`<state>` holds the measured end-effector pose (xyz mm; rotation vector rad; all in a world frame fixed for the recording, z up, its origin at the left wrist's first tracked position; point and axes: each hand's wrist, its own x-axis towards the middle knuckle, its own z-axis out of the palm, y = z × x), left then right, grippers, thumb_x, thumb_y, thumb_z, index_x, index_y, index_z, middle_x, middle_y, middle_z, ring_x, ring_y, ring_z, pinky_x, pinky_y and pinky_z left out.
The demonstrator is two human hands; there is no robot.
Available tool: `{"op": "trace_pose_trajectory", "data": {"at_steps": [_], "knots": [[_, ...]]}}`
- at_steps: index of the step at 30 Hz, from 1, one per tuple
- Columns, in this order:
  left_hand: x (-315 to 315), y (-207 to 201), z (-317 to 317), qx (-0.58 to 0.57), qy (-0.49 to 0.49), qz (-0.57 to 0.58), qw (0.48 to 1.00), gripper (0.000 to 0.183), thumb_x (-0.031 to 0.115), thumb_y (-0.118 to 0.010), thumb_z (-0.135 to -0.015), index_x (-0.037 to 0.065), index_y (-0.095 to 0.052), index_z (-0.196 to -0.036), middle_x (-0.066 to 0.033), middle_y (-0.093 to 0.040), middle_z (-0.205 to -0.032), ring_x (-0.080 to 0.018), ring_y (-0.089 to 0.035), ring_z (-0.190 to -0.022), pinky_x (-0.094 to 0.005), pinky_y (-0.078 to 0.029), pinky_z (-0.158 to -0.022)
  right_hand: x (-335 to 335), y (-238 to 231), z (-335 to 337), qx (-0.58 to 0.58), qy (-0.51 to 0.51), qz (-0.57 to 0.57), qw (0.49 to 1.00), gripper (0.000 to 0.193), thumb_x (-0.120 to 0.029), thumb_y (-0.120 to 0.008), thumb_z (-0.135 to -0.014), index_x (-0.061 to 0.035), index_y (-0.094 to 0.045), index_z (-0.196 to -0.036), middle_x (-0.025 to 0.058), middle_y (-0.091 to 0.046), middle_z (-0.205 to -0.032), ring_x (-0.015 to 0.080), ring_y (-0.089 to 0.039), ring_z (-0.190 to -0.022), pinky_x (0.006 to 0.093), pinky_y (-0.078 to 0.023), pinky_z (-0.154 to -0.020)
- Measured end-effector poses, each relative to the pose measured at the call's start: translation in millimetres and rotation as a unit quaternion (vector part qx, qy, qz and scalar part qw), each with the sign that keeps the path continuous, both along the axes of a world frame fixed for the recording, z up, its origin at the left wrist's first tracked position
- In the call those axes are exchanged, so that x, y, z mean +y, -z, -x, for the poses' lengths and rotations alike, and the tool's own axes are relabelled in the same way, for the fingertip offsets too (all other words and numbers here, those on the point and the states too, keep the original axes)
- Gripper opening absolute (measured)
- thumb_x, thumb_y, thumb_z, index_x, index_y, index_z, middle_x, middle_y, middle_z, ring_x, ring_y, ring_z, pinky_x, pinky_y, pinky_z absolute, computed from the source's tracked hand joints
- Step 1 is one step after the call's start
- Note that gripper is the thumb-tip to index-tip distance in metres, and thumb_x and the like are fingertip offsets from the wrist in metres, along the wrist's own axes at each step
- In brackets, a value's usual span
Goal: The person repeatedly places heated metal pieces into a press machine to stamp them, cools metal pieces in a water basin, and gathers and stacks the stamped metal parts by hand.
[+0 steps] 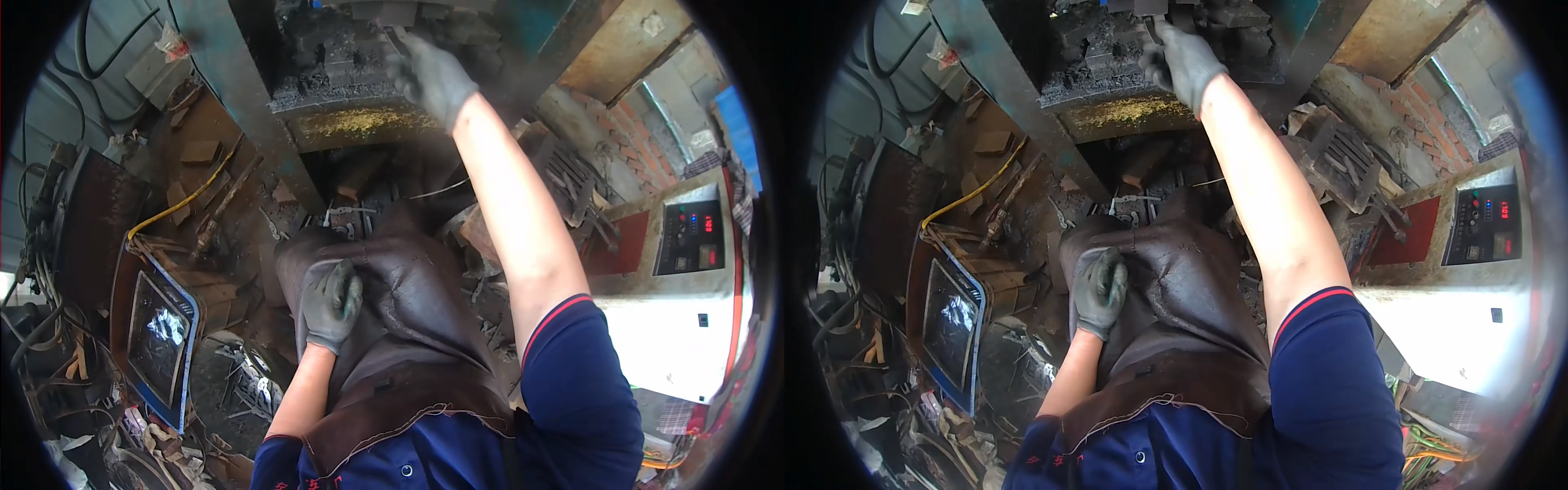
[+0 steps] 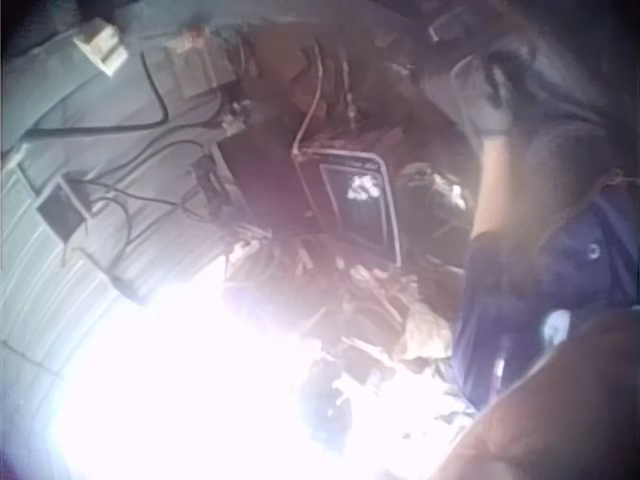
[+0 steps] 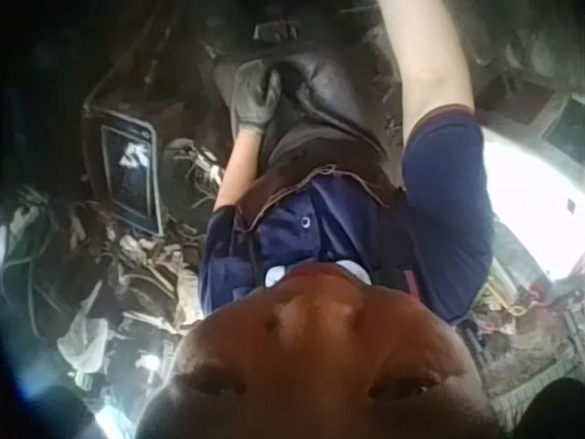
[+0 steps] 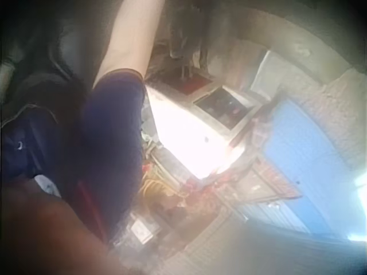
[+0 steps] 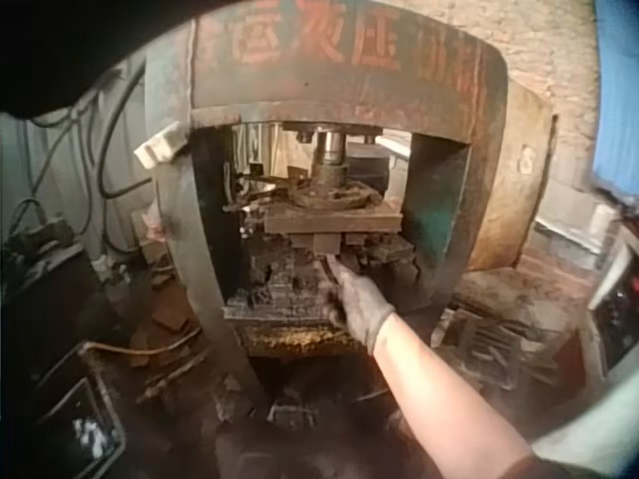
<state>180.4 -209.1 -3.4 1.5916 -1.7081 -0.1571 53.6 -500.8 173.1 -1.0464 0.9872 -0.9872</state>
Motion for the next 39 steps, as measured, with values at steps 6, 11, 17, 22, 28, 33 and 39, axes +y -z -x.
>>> {"op": "trace_pose_trajectory", "data": {"at_steps": [6, 11, 17, 22, 28, 33, 39], "knots": [[1, 4, -2, 0.015, -0.009, -0.016, 1.000, 0.027, 0.014, -0.062, -0.083, 0.003, -0.063, -0.108, -0.0144, -0.067, -0.095, -0.0327, -0.064, -0.085, -0.0403, -0.050, -0.076, 119, 54, 55, 0.001, -0.094, -0.003, 0.996, 0.036, -0.038, -0.051, -0.094, -0.0031, -0.060, -0.091, 0.0015, -0.053, -0.060, 0.0091, -0.048, -0.048, 0.0239, -0.036, -0.043], [-7, 5, 1, 0.002, 0.014, 0.000, 1.000, 0.026, 0.013, -0.063, -0.083, 0.002, -0.063, -0.107, -0.0157, -0.067, -0.095, -0.0334, -0.064, -0.085, -0.0400, -0.050, -0.077, 200, 137, 87, 0.127, -0.092, 0.001, 0.988, 0.025, -0.024, -0.053, -0.095, -0.0038, -0.060, -0.083, -0.0002, -0.055, -0.057, 0.0041, -0.048, -0.046, 0.0202, -0.035, -0.042], [-99, -26, -9, 0.409, -0.002, -0.053, 0.911, 0.027, 0.022, -0.052, -0.097, -0.002, -0.063, -0.104, -0.0080, -0.067, -0.092, -0.0156, -0.065, -0.085, -0.0272, -0.051, -0.073, 223, 176, 93, 0.305, -0.056, 0.268, 0.912, 0.016, -0.021, -0.061, -0.087, -0.0069, -0.065, -0.081, 0.0125, -0.062, -0.068, 0.0322, -0.059, -0.058, 0.0398, -0.047, -0.056], [-219, -128, 12, 0.574, 0.069, -0.171, 0.798, 0.046, 0.043, -0.044, -0.099, 0.001, -0.061, -0.103, -0.0076, -0.066, -0.079, -0.0143, -0.060, -0.063, -0.0272, -0.050, -0.063, 219, 182, 87, 0.268, -0.059, 0.273, 0.922, 0.013, -0.021, -0.061, -0.086, -0.0090, -0.065, -0.083, 0.0147, -0.062, -0.073, 0.0346, -0.062, -0.070, 0.0420, -0.048, -0.061], [-279, -155, 42, 0.584, 0.101, -0.153, 0.791, 0.037, 0.038, -0.045, -0.100, 0.005, -0.060, -0.102, -0.0047, -0.062, -0.072, -0.0122, -0.054, -0.055, -0.0237, -0.044, -0.050, 215, 177, 90, 0.280, -0.061, 0.250, 0.925, 0.015, -0.021, -0.060, -0.087, -0.0071, -0.063, -0.082, 0.0158, -0.062, -0.073, 0.0356, -0.062, -0.069, 0.0420, -0.048, -0.061], [-295, -153, 51, 0.625, 0.060, -0.144, 0.764, 0.023, 0.028, -0.048, -0.098, 0.008, -0.056, -0.091, -0.0032, -0.057, -0.066, -0.0104, -0.045, -0.046, -0.0247, -0.034, -0.039, 210, 179, 94, 0.276, -0.061, 0.231, 0.931, 0.017, -0.022, -0.061, -0.086, -0.0059, -0.063, -0.082, 0.0172, -0.061, -0.072, 0.0369, -0.061, -0.069, 0.0430, -0.048, -0.061], [-296, -151, 57, 0.658, 0.029, -0.122, 0.743, 0.020, 0.027, -0.049, -0.098, 0.010, -0.054, -0.088, -0.0036, -0.058, -0.067, -0.0106, -0.045, -0.045, -0.0253, -0.034, -0.037, 212, 180, 92, 0.288, -0.059, 0.241, 0.925, 0.020, -0.024, -0.060, -0.087, -0.0052, -0.063, -0.080, 0.0180, -0.062, -0.072, 0.0375, -0.061, -0.068, 0.0446, -0.047, -0.060]]}}
